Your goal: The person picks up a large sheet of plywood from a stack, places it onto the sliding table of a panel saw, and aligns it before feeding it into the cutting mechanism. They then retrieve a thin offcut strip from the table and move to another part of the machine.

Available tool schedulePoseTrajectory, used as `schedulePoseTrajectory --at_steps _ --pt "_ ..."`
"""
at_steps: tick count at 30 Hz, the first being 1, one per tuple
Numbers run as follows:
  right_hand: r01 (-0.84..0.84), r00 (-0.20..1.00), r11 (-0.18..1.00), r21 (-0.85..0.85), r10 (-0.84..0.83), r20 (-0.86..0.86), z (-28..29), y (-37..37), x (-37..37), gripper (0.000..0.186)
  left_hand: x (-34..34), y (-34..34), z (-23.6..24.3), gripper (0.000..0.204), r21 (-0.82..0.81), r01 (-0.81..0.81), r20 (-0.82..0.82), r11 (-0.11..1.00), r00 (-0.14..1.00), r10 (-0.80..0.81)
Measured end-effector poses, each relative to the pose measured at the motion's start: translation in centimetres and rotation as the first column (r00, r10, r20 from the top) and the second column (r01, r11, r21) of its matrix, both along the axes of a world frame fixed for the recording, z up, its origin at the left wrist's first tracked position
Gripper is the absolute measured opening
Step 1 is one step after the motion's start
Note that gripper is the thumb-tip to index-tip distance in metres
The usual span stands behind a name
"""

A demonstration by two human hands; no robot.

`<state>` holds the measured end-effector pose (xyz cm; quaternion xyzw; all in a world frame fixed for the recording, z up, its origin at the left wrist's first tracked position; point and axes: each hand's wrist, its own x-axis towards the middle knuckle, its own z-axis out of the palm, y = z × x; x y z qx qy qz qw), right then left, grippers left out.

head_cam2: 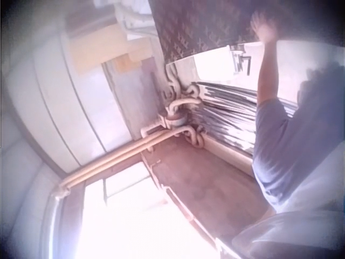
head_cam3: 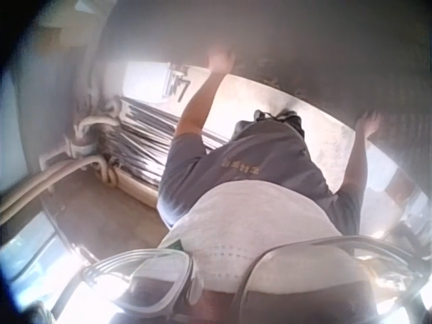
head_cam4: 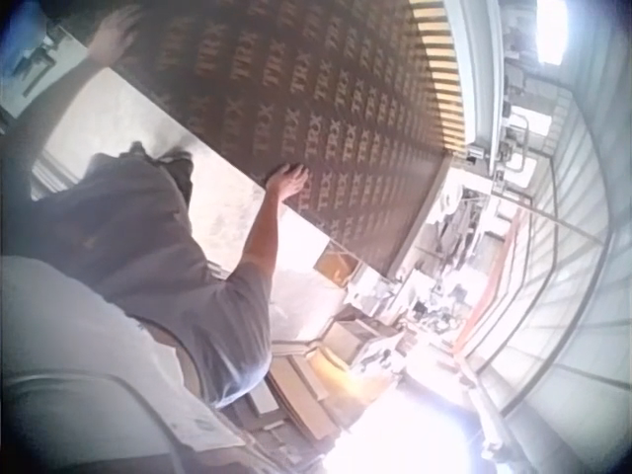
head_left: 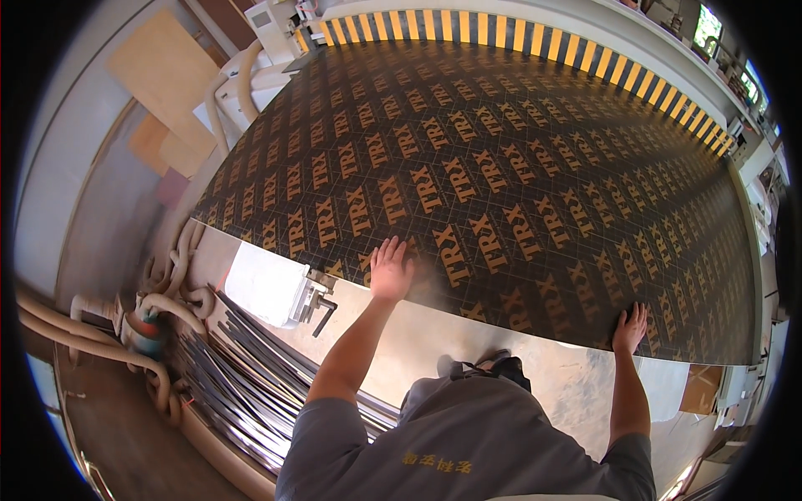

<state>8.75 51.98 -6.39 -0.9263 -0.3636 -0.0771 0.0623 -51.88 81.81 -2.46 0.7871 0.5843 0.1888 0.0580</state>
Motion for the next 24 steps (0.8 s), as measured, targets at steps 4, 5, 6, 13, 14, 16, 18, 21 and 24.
schedulePoseTrajectory --at_steps 4,5,6,13,14,16,18,21,24 --pt "0.002 0.999 1.000 0.015 -0.001 -0.048 0.1 -0.1 0.0 0.057 0.0 -0.1 0.1 0.052 0.013 0.005 -0.005 1.000 1.000 -0.005" --pt "0.008 0.999 1.000 0.017 -0.008 -0.049 0.2 0.0 0.0 0.057 0.0 -0.1 0.1 0.052 0.008 0.001 -0.002 1.000 1.000 -0.001" --pt "0.004 0.998 1.000 0.019 -0.003 -0.055 0.1 0.0 -0.1 0.057 0.0 -0.1 0.1 0.052 0.009 0.006 -0.004 1.000 1.000 -0.006" --pt "0.024 0.997 1.000 0.012 -0.023 -0.076 0.8 0.1 -0.7 0.056 0.0 0.0 -0.3 0.052 0.023 0.013 -0.001 1.000 1.000 -0.013" --pt "0.025 0.997 1.000 0.015 -0.024 -0.079 0.8 0.3 -0.6 0.056 -0.1 0.0 -0.3 0.052 0.021 0.012 -0.007 1.000 1.000 -0.012" --pt "0.033 0.997 0.999 0.004 -0.033 -0.072 0.9 0.2 -0.7 0.056 -0.1 0.0 -0.3 0.052 0.020 0.019 -0.012 1.000 1.000 -0.018" --pt "0.039 0.996 0.999 0.002 -0.038 -0.083 1.0 0.3 -0.7 0.056 0.0 -0.1 -0.2 0.052 0.019 0.017 -0.013 1.000 1.000 -0.017" --pt "0.038 0.995 0.999 -0.005 -0.038 -0.095 1.3 0.2 -0.8 0.056 0.1 -0.3 0.0 0.051 0.025 0.017 -0.006 1.000 1.000 -0.017" --pt "0.032 0.995 0.999 -0.006 -0.033 -0.092 1.3 0.1 -1.0 0.056 0.0 -0.1 0.1 0.051 0.040 0.029 -0.004 0.999 1.000 -0.029"
